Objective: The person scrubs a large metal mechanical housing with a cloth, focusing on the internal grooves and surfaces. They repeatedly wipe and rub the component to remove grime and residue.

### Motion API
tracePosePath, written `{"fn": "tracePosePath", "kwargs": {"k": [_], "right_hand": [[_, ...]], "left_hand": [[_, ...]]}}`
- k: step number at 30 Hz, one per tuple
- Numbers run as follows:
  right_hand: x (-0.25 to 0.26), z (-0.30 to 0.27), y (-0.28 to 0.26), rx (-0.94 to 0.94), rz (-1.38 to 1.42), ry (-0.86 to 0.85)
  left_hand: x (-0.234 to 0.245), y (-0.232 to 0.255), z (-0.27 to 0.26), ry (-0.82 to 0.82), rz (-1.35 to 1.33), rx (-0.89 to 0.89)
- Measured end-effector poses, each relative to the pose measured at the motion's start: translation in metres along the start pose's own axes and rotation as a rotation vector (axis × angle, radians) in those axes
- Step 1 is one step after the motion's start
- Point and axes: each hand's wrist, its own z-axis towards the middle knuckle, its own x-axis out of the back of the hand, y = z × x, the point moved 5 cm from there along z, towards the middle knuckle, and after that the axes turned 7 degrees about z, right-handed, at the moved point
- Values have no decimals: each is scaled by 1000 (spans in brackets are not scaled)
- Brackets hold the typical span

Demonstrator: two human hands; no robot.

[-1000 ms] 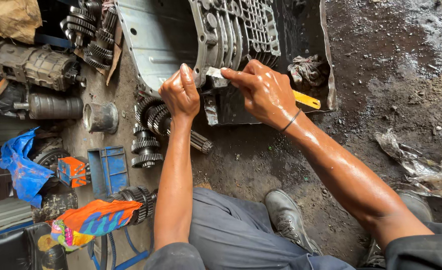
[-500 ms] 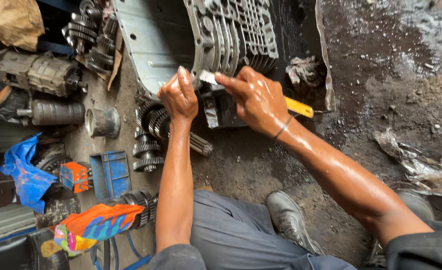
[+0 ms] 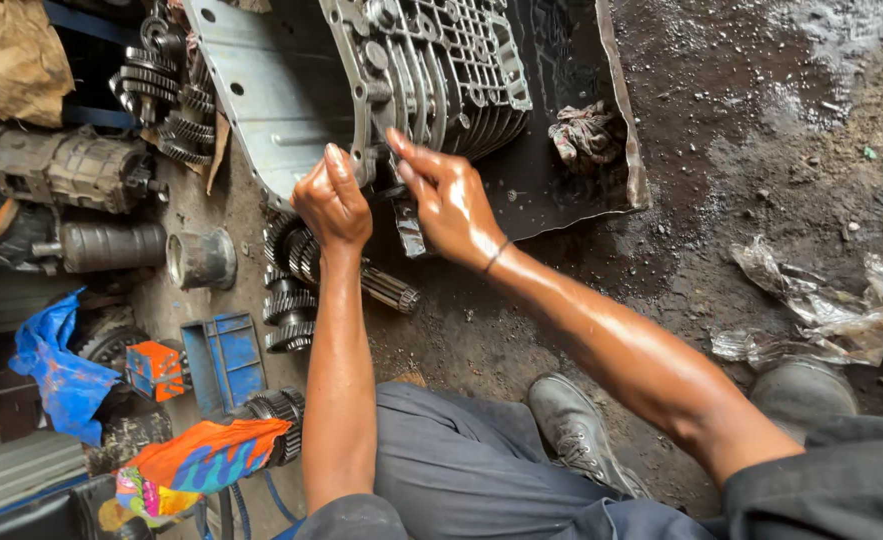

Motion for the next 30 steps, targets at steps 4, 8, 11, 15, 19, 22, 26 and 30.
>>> {"fn": "tracePosePath", "kwargs": {"k": [4,8,11,15,19,22,26,30], "right_hand": [[3,-2,-1,153,130,-5],[2,-16,6,-121,-120,-101],[3,-12,8,-160,-184,-125],[0,-13,2,-3,-274,-65],[-5,-7,3,25,-370,-116],[1,4,3,12,-377,-72],[3,5,-11,115,-542,-92],[-1,-3,-18,139,-748,-116]], "left_hand": [[-5,-6,-1,-17,27,13],[-4,-15,-3,5,1,-40],[-6,-21,-2,-27,-32,4],[-3,-19,-5,-18,-70,16],[0,-17,-5,-9,-86,30],[-2,-18,-6,-25,-113,43],[0,-21,-8,-20,-114,63],[-2,-20,-8,-35,-99,51]]}}
